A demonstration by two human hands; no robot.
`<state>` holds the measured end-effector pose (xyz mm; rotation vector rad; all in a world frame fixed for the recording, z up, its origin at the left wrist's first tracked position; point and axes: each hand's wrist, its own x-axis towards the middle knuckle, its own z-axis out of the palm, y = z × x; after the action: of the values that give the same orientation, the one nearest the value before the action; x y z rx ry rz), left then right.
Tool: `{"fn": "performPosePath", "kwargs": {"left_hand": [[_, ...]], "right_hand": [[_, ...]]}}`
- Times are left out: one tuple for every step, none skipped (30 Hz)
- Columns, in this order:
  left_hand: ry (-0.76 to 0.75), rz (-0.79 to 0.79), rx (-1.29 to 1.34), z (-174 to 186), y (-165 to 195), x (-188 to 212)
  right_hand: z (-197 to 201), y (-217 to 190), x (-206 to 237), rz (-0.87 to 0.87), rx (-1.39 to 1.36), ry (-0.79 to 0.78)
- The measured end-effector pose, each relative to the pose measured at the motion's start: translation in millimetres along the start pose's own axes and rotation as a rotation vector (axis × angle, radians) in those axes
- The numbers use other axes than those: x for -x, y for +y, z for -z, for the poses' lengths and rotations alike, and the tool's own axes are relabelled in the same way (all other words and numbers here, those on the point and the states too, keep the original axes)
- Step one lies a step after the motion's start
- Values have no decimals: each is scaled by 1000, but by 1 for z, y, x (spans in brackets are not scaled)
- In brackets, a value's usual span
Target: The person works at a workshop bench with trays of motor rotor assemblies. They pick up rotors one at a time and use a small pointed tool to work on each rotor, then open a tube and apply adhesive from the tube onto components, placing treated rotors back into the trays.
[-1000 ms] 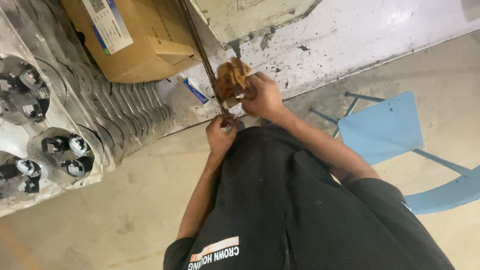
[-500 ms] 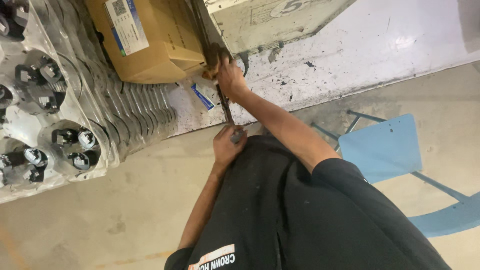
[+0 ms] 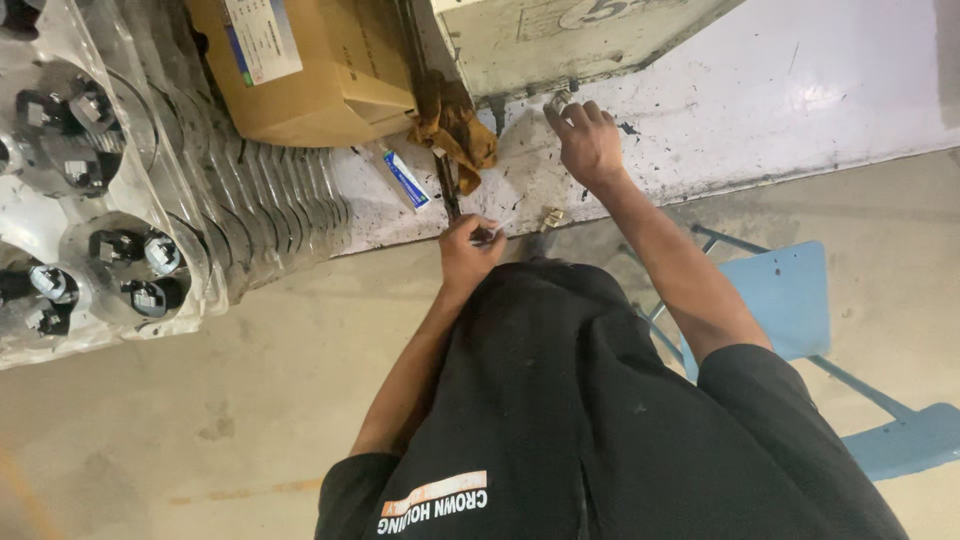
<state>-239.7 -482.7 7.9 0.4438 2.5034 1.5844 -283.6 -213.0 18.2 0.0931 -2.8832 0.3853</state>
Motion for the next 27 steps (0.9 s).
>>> {"fn": "performPosePath", "kwargs": {"left_hand": [[-6, -2, -12, -8, -4, -3], [-14, -2, -23, -15, -6, -5], [-17, -6, -16, -22, -9, -6], [-16, -14, -10, -27, -11, -8], [-14, -23, -5, -32, -12, -9], [0, -25, -11, -36, -13, -8], [14, -26, -16, -38, -13, -8], [28, -26, -20, -41, -12, -5], [38, 8, -13, -42, -12, -3], [47, 40, -7, -43, -12, -1], [56, 70, -1, -43, -12, 1], [76, 72, 31, -42, -12, 3], [97, 74, 63, -41, -12, 5], [116, 76, 94, -39, -13, 7], [129, 108, 98, -37, -13, 9], [142, 137, 102, -35, -13, 11], [155, 165, 107, -33, -14, 13], [161, 165, 88, -31, -14, 15], [169, 164, 68, -30, -14, 18], [179, 164, 48, -28, -14, 20], [188, 151, 64, -26, -14, 23], [192, 139, 80, -25, -14, 25], [197, 124, 98, -24, -14, 27], [207, 130, 86, -24, -14, 29], [218, 137, 73, -23, -14, 31], [228, 145, 59, -23, -14, 33], [232, 161, 68, -23, -14, 34]], "right_hand": [[-3, 3, -3, 21, 38, 13], [-6, 4, -5, 41, 76, 25], [-7, 4, -8, 62, 116, 37], [-8, 4, -10, 23, 92, 16], [-9, 4, -11, -15, 66, -4], [-10, 4, -11, -52, 40, -25], [-10, 4, -11, -79, 16, -46], [-10, 5, -11, -106, -6, -69], [-10, 6, -10, -132, -27, -91], [-10, 7, -9, -141, -32, -85], [-10, 9, -9, -150, -37, -78], [-10, 11, -9, -158, -41, -67], [-10, 13, -9, -167, -31, -34], [-10, 15, -9, -177, -21, -2], [-9, 16, -8, -188, -12, 29], [-9, 17, -5, -162, -24, 58], [-8, 17, 0, -135, -36, 87], [-6, 15, 7, -107, -50, 115], [-3, 10, 15, -33, -143, 56], [-1, 5, 24, 43, -237, -4], [1, -1, 35, 118, -332, -66], [5, -6, 47, 171, -383, -163], [8, -9, 58, 225, -431, -256], [10, -11, 65, 230, -431, -261], [11, -12, 72, 235, -433, -266], [11, -12, 76, 239, -436, -272], [9, -12, 78, 235, -424, -267]]}}
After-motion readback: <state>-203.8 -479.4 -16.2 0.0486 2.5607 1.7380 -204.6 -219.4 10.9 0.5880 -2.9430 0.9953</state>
